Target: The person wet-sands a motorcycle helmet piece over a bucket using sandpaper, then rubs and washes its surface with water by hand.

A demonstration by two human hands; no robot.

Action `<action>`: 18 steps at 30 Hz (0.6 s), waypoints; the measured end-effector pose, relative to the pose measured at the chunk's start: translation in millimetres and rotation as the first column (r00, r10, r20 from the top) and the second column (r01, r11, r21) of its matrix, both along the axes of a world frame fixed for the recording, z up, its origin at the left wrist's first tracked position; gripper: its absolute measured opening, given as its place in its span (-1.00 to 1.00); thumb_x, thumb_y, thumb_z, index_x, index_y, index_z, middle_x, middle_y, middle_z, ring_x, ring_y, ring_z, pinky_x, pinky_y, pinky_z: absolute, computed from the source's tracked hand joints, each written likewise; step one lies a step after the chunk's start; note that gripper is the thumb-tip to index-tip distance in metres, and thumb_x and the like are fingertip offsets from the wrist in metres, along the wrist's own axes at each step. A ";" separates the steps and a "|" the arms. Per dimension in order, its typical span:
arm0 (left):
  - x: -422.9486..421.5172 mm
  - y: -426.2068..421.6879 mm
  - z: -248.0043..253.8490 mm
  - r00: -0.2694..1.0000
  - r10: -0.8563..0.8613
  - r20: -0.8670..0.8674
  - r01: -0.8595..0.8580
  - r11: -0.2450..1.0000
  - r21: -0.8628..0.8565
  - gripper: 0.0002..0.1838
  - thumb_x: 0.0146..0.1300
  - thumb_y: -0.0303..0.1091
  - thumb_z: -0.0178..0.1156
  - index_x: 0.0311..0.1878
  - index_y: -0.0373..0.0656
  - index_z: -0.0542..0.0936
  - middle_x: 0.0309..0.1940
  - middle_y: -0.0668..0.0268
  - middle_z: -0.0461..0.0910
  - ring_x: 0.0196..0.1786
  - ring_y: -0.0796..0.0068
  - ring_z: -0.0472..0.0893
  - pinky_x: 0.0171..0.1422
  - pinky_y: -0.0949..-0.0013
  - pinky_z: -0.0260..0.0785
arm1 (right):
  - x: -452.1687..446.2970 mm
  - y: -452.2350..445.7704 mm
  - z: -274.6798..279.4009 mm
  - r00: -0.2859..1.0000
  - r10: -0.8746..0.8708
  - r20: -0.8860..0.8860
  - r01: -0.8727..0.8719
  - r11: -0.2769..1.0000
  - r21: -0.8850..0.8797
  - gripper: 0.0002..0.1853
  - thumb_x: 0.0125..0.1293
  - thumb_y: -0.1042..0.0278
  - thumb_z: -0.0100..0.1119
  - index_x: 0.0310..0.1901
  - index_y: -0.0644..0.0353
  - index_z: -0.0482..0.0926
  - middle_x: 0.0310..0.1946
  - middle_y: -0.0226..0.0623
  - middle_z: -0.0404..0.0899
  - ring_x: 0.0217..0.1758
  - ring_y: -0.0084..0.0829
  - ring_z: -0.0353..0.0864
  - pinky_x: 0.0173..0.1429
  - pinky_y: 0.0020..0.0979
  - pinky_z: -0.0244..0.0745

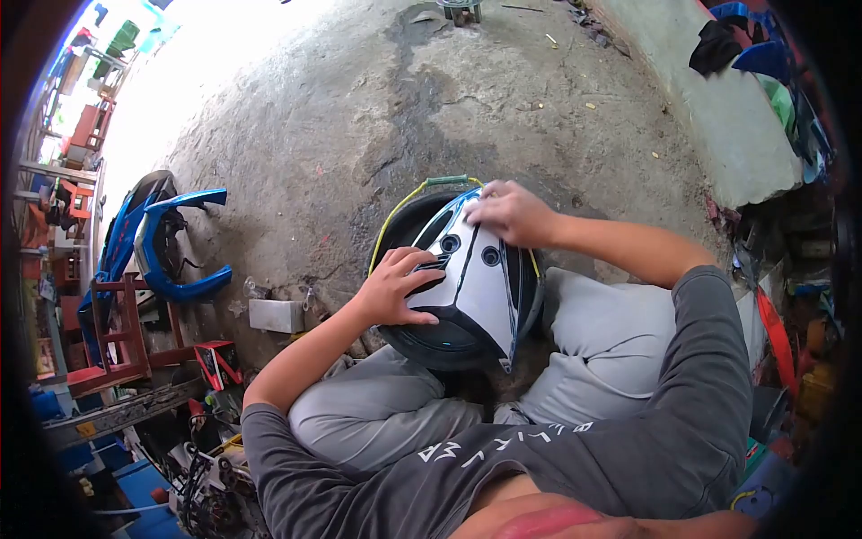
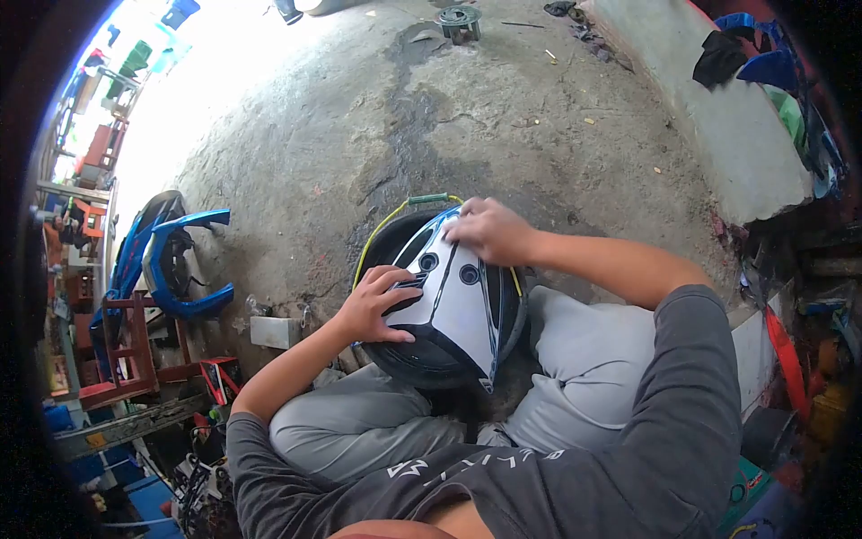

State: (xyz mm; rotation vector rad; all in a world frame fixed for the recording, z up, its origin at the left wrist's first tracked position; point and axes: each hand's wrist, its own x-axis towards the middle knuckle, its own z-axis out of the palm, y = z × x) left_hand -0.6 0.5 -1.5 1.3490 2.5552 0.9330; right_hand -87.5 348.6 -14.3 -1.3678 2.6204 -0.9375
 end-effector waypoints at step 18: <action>-3.3 1.7 3.8 1.000 -0.021 -0.004 0.021 1.000 -0.018 -0.11 0.04 0.38 0.63 0.33 -0.01 0.74 0.39 0.15 0.61 0.49 -0.05 0.54 0.59 -0.13 0.36 | 7.3 -6.1 -4.8 0.974 0.224 -0.010 -0.224 0.969 -0.101 -0.69 0.37 0.55 0.41 0.12 0.10 0.81 0.29 -0.32 0.80 0.16 -0.11 0.70 0.31 -0.18 0.69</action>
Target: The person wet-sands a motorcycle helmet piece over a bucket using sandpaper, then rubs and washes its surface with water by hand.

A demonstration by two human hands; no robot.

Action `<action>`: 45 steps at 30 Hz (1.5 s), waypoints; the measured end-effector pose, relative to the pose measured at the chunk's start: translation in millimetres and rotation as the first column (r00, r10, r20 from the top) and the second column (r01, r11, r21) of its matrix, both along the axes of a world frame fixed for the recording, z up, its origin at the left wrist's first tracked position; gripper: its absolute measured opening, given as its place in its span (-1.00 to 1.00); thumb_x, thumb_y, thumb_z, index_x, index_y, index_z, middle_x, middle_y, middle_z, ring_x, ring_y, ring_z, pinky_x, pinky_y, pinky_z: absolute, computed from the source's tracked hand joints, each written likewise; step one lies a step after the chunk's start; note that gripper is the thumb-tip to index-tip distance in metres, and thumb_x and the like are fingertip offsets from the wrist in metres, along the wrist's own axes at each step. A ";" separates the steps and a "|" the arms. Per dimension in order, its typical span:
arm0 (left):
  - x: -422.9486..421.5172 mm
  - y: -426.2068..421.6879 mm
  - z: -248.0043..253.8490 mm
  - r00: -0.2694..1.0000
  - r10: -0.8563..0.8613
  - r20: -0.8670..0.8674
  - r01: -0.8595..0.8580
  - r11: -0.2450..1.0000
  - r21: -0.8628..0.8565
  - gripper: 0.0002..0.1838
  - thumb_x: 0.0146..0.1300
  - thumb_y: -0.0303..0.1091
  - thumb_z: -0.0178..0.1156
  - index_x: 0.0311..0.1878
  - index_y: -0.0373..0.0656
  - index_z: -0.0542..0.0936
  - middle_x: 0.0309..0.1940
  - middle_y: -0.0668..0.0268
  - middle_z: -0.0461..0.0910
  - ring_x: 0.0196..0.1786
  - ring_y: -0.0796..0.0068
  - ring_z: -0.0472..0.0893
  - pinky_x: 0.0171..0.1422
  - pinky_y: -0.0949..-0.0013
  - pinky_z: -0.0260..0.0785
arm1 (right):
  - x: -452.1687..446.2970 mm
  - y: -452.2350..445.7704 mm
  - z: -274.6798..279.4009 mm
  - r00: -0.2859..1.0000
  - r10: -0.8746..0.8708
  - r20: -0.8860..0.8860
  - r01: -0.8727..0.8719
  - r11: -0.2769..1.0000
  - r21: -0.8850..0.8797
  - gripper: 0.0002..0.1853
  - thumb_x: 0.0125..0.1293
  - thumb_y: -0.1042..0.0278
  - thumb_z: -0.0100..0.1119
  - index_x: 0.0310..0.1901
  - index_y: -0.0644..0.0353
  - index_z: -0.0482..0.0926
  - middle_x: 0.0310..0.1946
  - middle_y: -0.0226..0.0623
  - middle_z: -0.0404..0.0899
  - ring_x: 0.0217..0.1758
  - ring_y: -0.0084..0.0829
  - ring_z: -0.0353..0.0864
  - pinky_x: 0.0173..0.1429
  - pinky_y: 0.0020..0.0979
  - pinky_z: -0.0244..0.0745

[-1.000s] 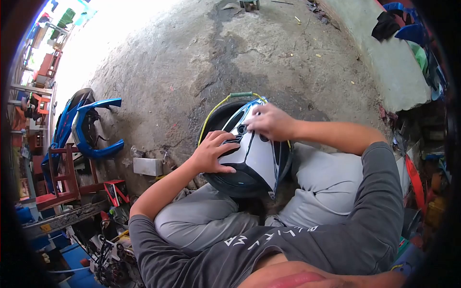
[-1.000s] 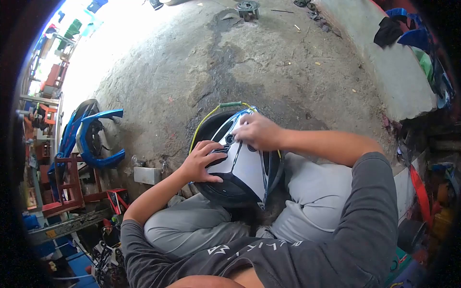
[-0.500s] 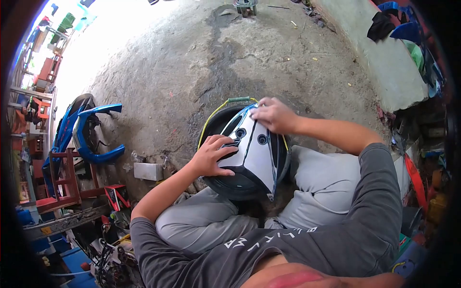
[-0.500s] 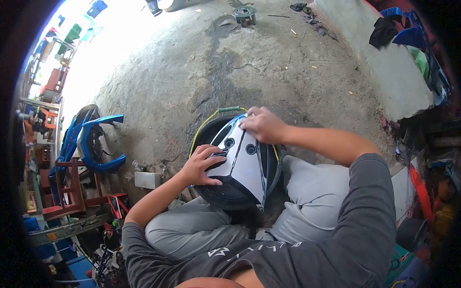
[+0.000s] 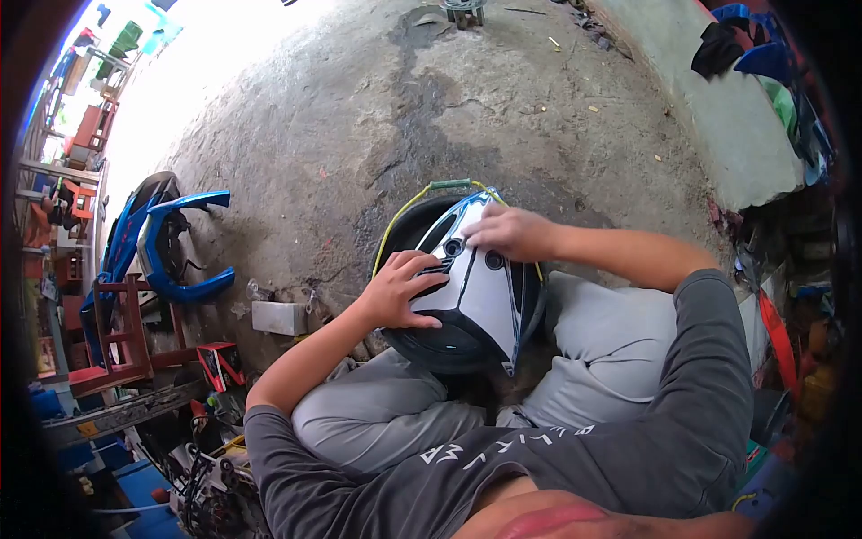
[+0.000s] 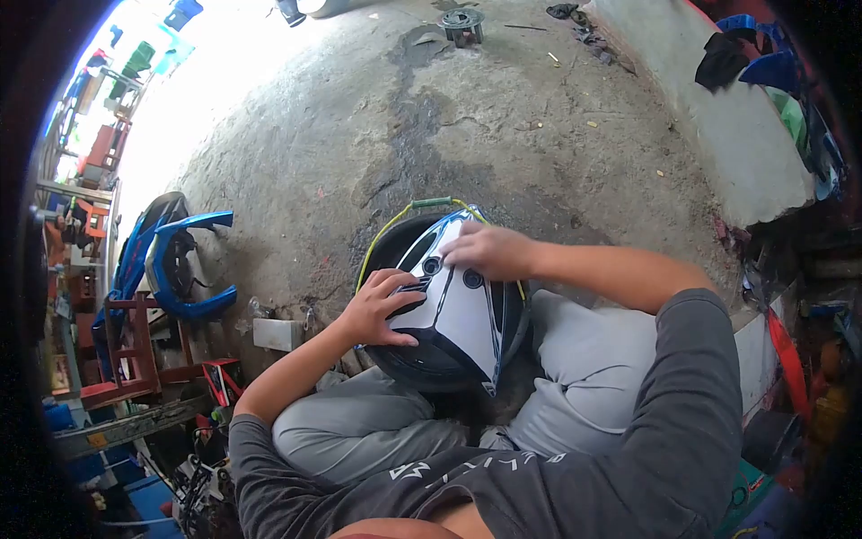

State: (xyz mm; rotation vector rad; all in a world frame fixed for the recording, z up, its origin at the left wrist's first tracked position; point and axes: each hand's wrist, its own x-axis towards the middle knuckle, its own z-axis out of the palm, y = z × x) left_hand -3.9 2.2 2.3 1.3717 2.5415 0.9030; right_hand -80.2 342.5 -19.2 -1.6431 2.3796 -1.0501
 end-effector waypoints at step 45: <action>0.3 0.2 -3.8 1.000 0.001 -0.024 -0.001 1.000 0.003 -0.12 0.06 0.41 0.60 0.33 0.01 0.75 0.39 0.16 0.61 0.49 -0.05 0.54 0.59 -0.13 0.35 | 13.5 -11.3 2.1 0.993 -0.118 0.020 0.117 0.993 0.014 -0.71 0.31 0.64 0.37 0.06 0.34 0.77 0.15 -0.07 0.76 0.28 0.01 0.70 0.44 -0.08 0.62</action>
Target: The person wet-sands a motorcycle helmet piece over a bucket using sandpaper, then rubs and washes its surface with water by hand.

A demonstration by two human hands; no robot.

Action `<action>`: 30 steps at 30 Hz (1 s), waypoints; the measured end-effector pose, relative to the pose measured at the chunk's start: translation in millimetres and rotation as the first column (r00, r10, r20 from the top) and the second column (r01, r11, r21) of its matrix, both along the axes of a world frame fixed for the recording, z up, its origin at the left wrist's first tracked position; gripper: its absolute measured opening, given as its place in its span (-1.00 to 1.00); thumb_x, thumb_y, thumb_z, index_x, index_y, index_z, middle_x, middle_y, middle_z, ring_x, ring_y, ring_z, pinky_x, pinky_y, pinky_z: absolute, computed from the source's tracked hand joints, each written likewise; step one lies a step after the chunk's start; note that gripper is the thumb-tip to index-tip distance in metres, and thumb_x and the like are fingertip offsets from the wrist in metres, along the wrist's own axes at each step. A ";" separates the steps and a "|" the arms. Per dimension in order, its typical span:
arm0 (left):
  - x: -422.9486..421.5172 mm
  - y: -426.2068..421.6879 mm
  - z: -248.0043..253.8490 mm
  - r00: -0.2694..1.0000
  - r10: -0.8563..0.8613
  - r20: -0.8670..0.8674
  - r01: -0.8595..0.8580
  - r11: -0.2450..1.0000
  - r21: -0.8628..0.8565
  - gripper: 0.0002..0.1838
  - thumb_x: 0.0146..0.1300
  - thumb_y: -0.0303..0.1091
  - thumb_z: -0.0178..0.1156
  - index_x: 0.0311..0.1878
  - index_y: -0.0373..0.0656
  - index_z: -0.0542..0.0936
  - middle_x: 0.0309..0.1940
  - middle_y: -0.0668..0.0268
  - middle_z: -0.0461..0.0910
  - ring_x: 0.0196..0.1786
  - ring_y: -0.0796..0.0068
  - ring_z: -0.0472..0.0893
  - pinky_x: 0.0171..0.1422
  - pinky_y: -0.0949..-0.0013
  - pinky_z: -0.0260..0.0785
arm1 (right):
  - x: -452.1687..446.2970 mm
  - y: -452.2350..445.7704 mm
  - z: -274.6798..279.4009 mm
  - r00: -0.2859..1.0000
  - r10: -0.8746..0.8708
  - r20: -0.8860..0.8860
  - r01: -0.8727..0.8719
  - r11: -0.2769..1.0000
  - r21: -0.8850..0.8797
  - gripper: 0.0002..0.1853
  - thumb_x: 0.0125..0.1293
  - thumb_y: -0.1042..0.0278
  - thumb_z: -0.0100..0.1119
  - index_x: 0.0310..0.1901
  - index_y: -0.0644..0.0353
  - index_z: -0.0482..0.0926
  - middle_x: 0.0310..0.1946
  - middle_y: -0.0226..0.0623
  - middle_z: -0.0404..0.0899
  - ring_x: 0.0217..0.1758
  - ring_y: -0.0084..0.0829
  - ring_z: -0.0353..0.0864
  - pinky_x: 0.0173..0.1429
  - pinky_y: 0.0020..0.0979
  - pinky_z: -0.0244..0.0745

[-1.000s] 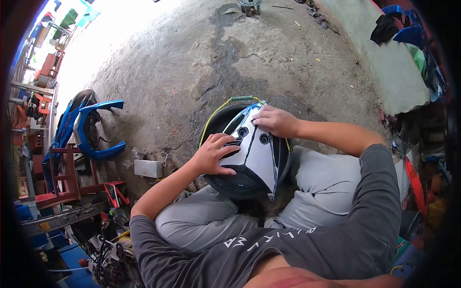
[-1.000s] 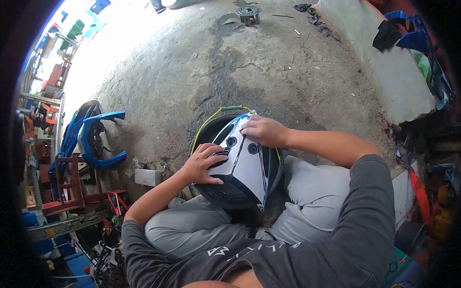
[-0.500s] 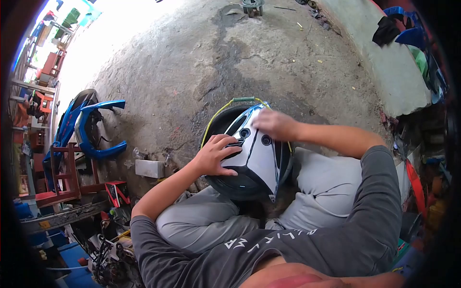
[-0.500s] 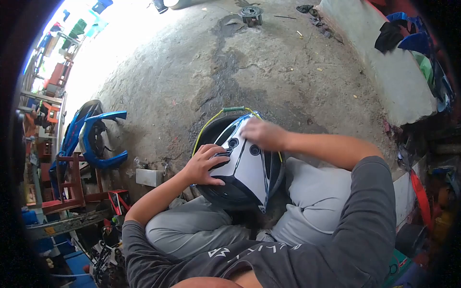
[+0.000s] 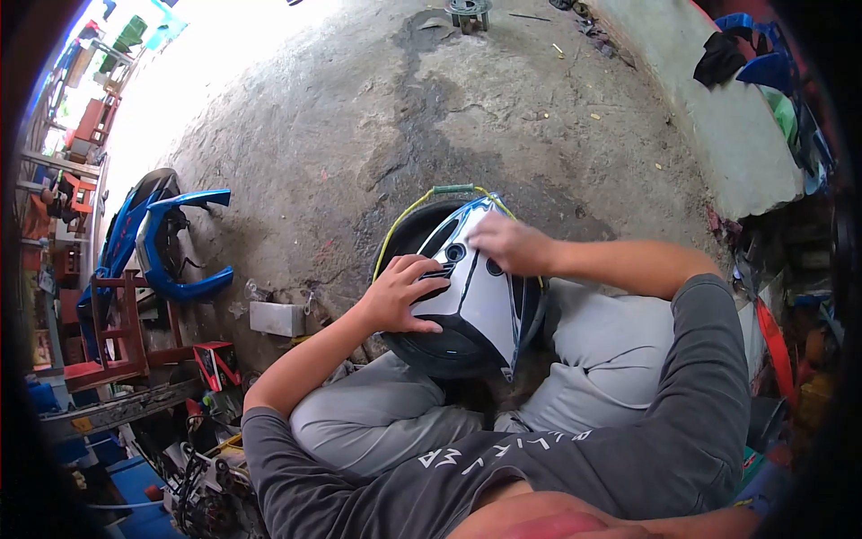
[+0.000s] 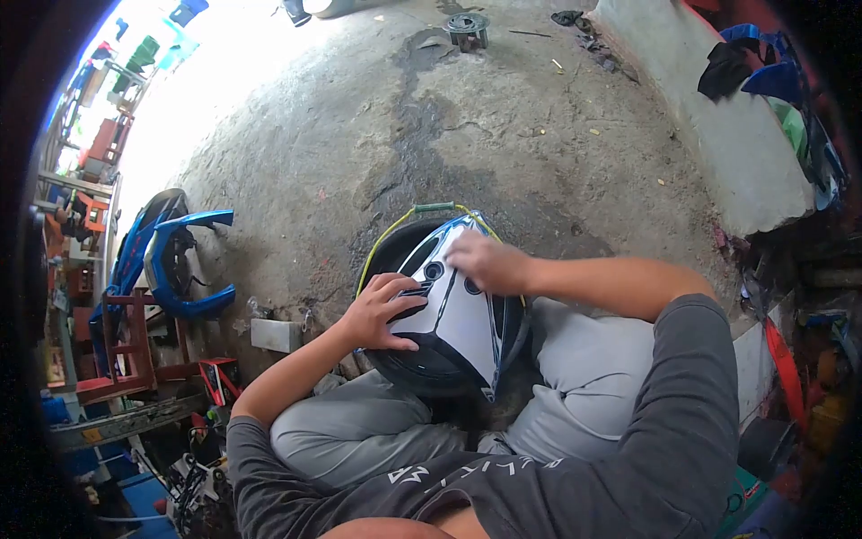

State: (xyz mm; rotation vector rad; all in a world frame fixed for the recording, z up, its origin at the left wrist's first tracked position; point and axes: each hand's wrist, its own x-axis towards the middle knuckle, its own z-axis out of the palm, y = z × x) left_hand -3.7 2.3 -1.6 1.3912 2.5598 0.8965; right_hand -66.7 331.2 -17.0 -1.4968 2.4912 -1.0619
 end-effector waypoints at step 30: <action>1.7 -1.7 -2.1 1.000 0.002 0.022 -0.002 1.000 0.005 -0.10 0.05 0.40 0.60 0.34 -0.01 0.74 0.41 0.14 0.60 0.51 -0.05 0.53 0.61 -0.14 0.35 | -5.7 2.5 5.2 0.998 -0.040 -0.054 0.041 0.999 0.022 -0.87 0.41 0.47 0.42 -0.08 0.30 0.77 -0.01 -0.08 0.78 0.15 -0.05 0.77 0.28 -0.11 0.70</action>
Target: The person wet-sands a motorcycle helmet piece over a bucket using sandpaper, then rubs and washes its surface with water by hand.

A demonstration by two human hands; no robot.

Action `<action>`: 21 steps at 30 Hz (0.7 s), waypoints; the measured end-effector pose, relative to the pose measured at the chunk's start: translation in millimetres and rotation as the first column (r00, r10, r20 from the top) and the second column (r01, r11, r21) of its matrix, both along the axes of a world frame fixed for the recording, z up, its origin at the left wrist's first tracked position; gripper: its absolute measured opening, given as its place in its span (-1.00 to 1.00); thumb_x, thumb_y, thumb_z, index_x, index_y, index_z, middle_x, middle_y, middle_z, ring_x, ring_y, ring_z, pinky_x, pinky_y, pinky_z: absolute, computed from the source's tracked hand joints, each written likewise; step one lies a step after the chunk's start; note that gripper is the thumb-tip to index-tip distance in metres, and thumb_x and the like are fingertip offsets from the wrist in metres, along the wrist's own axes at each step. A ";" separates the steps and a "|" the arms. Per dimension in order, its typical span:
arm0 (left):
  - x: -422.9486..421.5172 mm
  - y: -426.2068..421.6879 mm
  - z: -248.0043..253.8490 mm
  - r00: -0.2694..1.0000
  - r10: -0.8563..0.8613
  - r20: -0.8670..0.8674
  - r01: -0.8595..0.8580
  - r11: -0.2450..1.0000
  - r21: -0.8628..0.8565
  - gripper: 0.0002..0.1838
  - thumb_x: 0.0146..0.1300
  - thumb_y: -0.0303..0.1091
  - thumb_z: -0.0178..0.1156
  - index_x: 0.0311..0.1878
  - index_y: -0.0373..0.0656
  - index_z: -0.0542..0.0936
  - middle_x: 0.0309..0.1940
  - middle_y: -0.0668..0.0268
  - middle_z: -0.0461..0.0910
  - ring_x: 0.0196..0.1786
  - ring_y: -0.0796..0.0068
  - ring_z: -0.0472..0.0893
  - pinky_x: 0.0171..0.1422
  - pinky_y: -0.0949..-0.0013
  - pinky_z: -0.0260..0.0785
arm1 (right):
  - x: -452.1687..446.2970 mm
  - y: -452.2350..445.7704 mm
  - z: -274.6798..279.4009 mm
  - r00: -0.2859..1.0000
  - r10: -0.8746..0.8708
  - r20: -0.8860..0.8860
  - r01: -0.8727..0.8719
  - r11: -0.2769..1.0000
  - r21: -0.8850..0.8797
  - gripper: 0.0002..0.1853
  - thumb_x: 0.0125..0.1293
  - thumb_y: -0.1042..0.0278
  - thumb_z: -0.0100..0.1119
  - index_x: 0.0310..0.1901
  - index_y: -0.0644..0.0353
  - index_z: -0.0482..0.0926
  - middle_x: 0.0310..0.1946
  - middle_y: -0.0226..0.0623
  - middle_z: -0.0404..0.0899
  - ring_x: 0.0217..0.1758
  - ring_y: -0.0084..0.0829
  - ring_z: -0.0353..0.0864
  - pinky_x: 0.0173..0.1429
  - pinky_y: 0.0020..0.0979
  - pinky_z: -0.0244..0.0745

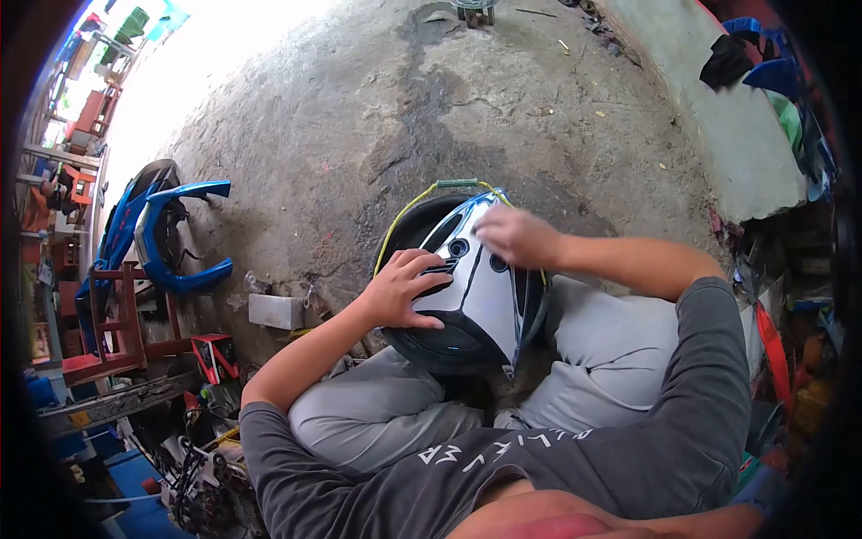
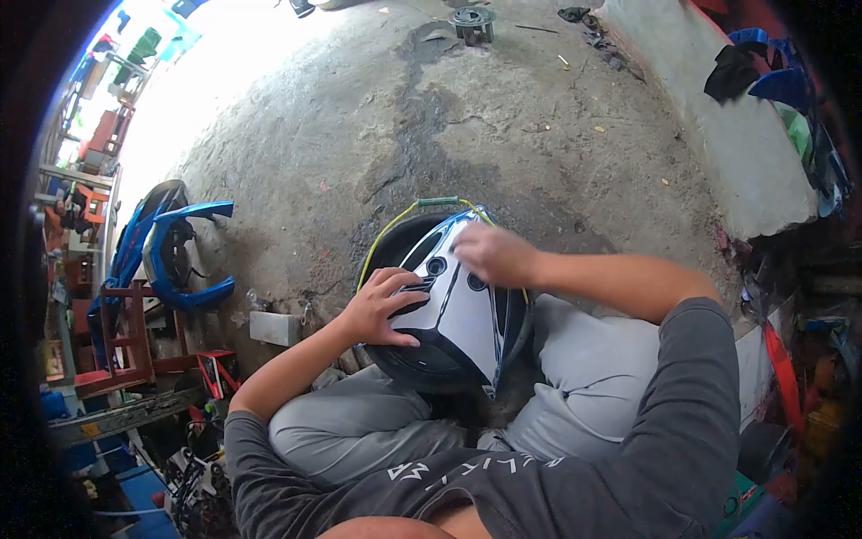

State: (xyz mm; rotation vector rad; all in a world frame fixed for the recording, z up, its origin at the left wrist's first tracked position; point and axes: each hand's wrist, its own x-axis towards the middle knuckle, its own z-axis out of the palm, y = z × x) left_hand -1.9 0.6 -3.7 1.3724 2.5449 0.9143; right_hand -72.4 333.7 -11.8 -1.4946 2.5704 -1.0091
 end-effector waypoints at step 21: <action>0.0 0.3 0.6 1.000 0.001 -0.009 -0.001 1.000 0.009 -0.11 0.05 0.40 0.61 0.34 0.00 0.75 0.39 0.15 0.61 0.49 -0.04 0.54 0.58 -0.13 0.35 | 4.0 -6.7 0.5 0.999 0.049 -0.013 -0.050 0.998 -0.041 -0.87 0.32 0.45 0.37 -0.17 0.31 0.68 -0.04 -0.15 0.67 0.15 -0.03 0.65 0.32 -0.07 0.62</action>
